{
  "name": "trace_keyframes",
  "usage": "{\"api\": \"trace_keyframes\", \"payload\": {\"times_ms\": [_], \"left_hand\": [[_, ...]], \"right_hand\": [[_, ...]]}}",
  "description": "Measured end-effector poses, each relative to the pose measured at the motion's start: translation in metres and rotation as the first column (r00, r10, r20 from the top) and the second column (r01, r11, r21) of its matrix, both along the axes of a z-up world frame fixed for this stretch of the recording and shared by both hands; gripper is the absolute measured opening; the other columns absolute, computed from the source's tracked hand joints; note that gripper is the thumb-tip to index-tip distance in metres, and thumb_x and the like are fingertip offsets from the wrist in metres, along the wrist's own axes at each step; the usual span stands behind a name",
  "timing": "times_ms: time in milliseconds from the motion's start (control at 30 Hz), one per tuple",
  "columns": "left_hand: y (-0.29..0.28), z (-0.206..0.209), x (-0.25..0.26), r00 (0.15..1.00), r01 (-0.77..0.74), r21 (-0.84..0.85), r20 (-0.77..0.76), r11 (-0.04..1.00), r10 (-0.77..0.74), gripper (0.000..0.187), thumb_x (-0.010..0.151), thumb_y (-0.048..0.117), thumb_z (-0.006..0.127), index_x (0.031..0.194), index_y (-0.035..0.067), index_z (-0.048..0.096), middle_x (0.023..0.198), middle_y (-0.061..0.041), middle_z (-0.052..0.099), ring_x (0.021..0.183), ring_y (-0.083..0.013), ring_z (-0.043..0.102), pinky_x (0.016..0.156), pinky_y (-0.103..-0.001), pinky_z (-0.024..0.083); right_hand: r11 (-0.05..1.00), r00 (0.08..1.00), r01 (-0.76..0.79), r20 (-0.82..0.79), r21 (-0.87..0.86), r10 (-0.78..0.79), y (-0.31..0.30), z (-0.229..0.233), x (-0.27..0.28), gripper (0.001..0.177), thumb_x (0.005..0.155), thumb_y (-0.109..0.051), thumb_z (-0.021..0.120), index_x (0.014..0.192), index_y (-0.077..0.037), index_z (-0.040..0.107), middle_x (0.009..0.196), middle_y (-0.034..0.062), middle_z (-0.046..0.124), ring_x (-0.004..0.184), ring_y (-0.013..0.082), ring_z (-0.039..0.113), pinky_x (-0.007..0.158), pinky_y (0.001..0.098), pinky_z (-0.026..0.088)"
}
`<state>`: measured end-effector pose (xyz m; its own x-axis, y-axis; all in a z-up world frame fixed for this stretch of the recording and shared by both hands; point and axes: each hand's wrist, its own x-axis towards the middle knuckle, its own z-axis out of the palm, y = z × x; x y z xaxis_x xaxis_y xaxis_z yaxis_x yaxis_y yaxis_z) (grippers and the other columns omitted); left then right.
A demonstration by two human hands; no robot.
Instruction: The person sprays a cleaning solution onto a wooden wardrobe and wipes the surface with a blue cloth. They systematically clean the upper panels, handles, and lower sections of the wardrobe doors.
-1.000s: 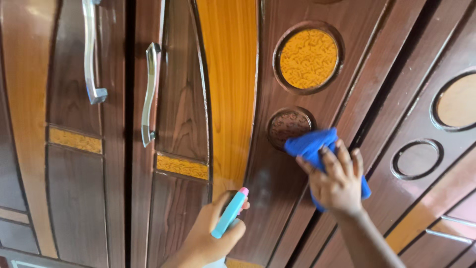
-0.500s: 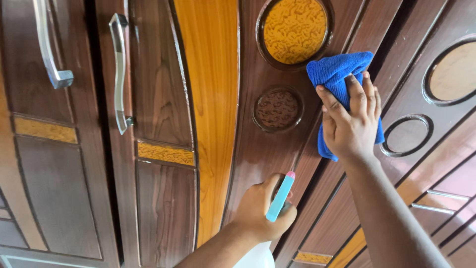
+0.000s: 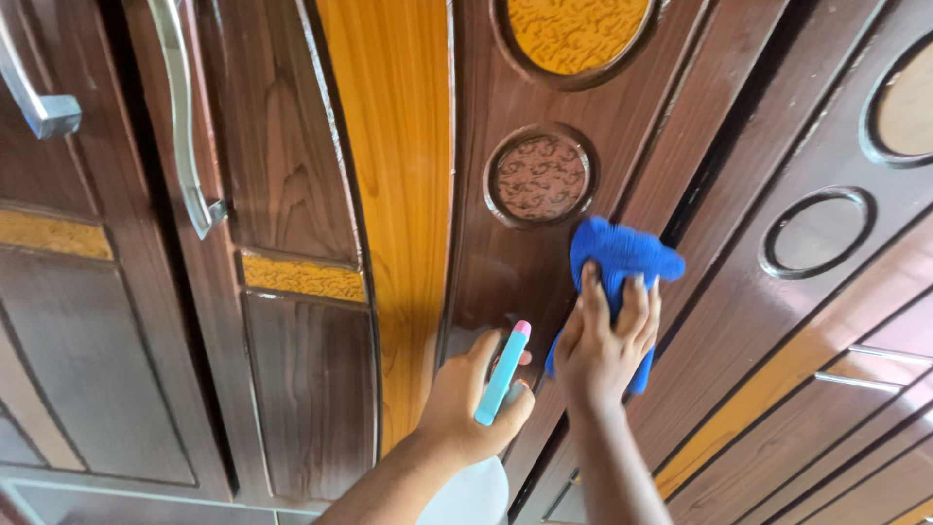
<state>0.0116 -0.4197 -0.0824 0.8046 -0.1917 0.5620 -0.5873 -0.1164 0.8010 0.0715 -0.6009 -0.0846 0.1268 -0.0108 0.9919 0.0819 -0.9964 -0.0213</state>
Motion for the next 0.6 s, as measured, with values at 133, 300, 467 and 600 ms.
{"api": "trace_keyframes", "payload": {"times_ms": [133,300,467,600], "left_hand": [[0.008,-0.004,-0.001,0.998,-0.062,0.056,-0.021,0.996,0.063,0.04,0.077,0.021,0.068,0.114,0.008,0.064,0.097,-0.012,0.079,0.084,-0.0288,0.079,0.075,-0.039,0.061],[0.02,-0.001,-0.009,0.993,-0.108,0.019,0.045,0.994,0.107,0.044,0.075,0.018,0.07,0.118,0.008,0.064,0.099,-0.011,0.08,0.089,-0.0287,0.078,0.076,-0.038,0.061],[0.036,-0.005,-0.018,0.993,-0.106,0.001,0.043,0.994,0.106,0.044,0.076,0.018,0.069,0.118,0.008,0.064,0.1,-0.009,0.079,0.092,-0.0265,0.079,0.079,-0.036,0.06],[0.039,-0.011,-0.018,0.915,-0.259,0.01,0.322,0.966,0.242,0.04,0.073,0.012,0.073,0.113,0.008,0.071,0.096,-0.012,0.078,0.099,-0.0336,0.07,0.076,-0.039,0.057]], "right_hand": [[0.998,0.999,-0.024,-0.033,0.06,0.026,-0.001,-0.061,0.001,0.038,0.1,-0.014,0.062,0.137,-0.021,0.069,0.146,0.0254,0.047,0.144,0.049,0.042,0.122,0.0584,0.036],[1.0,0.993,-0.001,-0.117,0.016,0.003,-0.003,-0.133,-0.011,0.039,0.093,-0.02,0.064,0.132,-0.024,0.07,0.141,0.0238,0.046,0.14,0.0494,0.039,0.117,0.0615,0.034],[0.993,0.994,0.036,-0.096,-0.116,-0.047,-0.018,-0.108,-0.015,0.041,0.085,-0.025,0.068,0.124,-0.032,0.074,0.136,0.0155,0.048,0.139,0.044,0.04,0.108,0.0604,0.031],[0.993,0.999,0.038,-0.033,-0.109,-0.042,-0.021,-0.02,-0.01,0.038,0.086,-0.02,0.071,0.122,-0.031,0.076,0.142,0.0141,0.05,0.145,0.0427,0.039,0.109,0.0561,0.029]]}}
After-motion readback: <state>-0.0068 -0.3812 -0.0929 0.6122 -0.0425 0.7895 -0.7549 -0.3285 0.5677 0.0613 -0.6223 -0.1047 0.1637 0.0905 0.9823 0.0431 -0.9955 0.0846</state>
